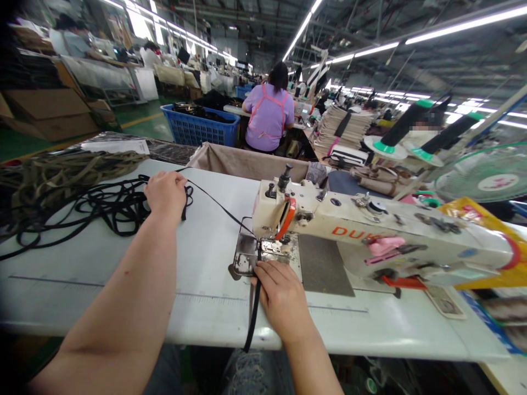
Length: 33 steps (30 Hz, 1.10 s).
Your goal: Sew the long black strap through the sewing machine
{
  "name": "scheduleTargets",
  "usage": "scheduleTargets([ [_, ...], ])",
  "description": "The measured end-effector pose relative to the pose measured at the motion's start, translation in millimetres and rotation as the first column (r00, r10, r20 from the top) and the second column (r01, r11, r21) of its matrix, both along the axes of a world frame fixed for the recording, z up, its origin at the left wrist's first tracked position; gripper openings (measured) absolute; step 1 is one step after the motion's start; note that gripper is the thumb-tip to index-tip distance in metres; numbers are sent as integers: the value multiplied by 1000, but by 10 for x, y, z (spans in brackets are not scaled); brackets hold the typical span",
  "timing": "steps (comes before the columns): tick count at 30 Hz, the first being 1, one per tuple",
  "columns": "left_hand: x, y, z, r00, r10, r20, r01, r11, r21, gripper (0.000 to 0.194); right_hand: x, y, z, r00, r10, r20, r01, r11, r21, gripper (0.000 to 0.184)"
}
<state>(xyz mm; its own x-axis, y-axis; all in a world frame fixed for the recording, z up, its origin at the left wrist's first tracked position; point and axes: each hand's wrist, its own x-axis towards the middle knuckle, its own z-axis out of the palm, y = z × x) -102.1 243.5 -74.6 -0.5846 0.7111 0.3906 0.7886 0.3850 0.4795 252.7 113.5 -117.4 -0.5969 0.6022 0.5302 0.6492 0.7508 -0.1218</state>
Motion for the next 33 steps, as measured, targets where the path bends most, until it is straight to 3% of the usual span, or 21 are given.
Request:
scheduleTargets([
  [16, -195, -150, 114, 951, 251, 181, -263, 964, 43, 18, -3, -17, -2, 1000, -13, 4, 13, 1000, -7, 21],
  [20, -89, -190, 193, 944, 283, 171, -309, 940, 145, 28, -10, -18, 11, 1000, -10, 0, 10, 1000, 6, 21],
  [23, 45, -178, 277, 985, 148, 91, -165, 963, 212, 31, -18, -16, 8, 1000, -15, -10, 15, 1000, 9, 21],
  [25, 142, -169, 335, 992, -78, 99, 66, 991, 121, 22, -20, -19, 8, 1000, -10, -24, 11, 1000, 21, 21],
  [26, 194, -170, 358, 962, -226, 155, 223, 974, 38, 17, -19, -22, 11, 999, -9, -33, 10, 1000, 26, 22],
  [27, 250, -175, 373, 895, -377, 239, 400, 915, -54, 15, -17, -27, 15, 999, -8, -42, 9, 999, 30, 23],
  [28, 310, -184, 378, 794, -506, 336, 573, 808, -136, 15, -14, -32, 22, 999, -5, -48, 7, 999, 33, 24],
  [30, 453, -212, 358, 539, -673, 507, 838, 491, -239, 16, -6, -44, 39, 999, 3, -54, -1, 999, 41, 25],
  [32, 624, -240, 300, 314, -739, 595, 945, 181, -274, 14, 1, -52, 55, 998, 18, -54, -15, 999, 51, 25],
  [33, 716, -253, 261, 233, -754, 614, 957, 66, -282, 14, 4, -55, 61, 998, 23, -56, -20, 998, 58, 24],
])
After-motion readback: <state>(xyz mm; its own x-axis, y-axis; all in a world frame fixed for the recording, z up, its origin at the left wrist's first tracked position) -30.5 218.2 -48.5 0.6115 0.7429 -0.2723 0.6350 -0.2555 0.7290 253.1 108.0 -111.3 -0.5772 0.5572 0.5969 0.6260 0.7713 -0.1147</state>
